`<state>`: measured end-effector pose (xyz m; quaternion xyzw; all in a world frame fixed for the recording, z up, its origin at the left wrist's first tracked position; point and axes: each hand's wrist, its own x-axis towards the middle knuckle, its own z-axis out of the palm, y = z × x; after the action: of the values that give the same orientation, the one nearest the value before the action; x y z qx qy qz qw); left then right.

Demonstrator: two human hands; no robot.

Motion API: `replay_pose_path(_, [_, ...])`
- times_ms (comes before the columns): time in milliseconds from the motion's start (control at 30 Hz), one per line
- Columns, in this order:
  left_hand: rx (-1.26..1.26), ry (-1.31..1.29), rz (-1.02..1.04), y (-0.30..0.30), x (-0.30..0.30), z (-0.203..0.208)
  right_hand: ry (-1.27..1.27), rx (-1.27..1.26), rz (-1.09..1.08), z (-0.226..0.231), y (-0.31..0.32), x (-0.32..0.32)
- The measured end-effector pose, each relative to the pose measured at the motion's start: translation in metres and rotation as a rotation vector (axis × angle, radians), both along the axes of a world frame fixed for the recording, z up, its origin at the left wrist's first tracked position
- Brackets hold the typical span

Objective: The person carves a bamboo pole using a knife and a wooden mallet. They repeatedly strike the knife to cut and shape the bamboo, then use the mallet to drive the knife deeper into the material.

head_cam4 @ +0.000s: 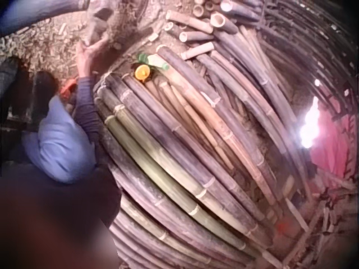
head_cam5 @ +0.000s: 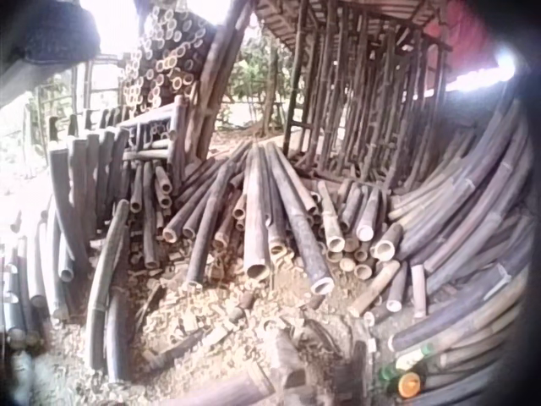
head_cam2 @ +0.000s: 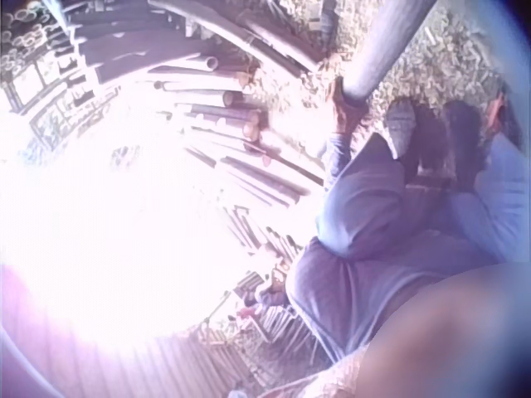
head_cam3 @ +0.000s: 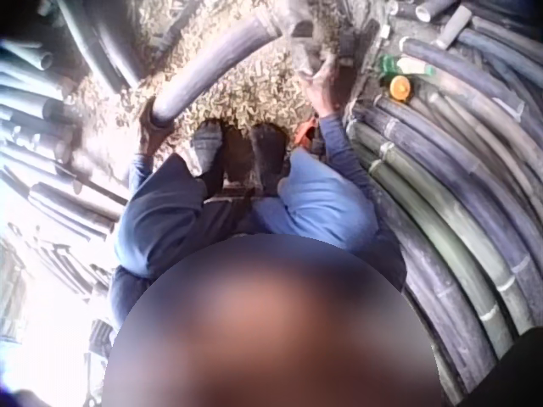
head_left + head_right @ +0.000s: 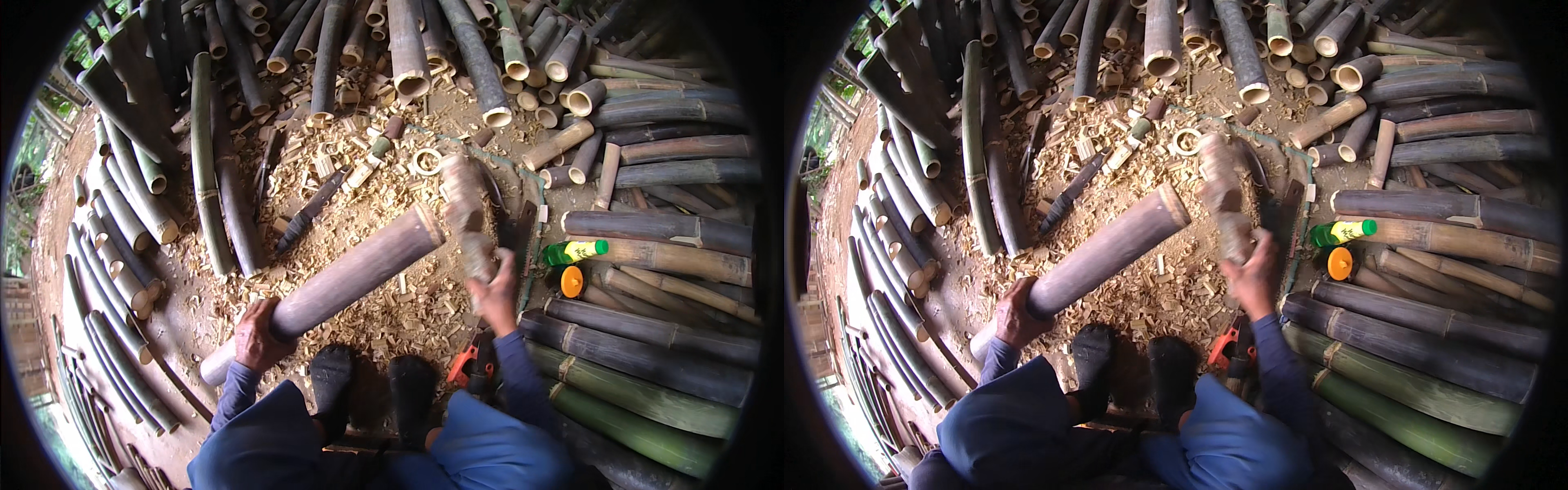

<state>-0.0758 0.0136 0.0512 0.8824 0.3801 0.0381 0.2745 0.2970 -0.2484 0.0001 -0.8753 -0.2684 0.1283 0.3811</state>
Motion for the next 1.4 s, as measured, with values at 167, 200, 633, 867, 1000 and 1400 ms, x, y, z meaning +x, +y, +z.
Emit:
replay_pose_path(167, [0.059, 0.069, 0.02, 0.002, -0.021, -0.005, -0.064, -0.003, 0.17, -0.01, 0.033, -0.115])
replay_pose_path(200, [0.07, 0.105, 0.024, 0.0, -0.024, -0.008, -0.07, -0.045, 0.207, -0.013, 0.039, -0.121])
replay_pose_path(633, [-0.099, 0.18, -0.077, -0.006, -0.01, -0.048, -0.108, -0.557, 0.493, -0.004, 0.031, -0.063])
replay_pose_path(867, [0.03, 0.24, -0.16, 0.061, -0.043, -0.036, 0.132, -0.563, 0.504, -0.019, 0.037, -0.155])
replay_pose_path(1000, [0.121, 0.279, -0.151, 0.054, -0.037, -0.014, 0.159, -0.304, 0.465, -0.011, 0.016, -0.127])
replay_pose_path(1400, [0.094, 0.169, -0.328, 0.021, 0.036, -0.042, -0.249, -0.691, 0.01, -0.045, -0.01, 0.117])
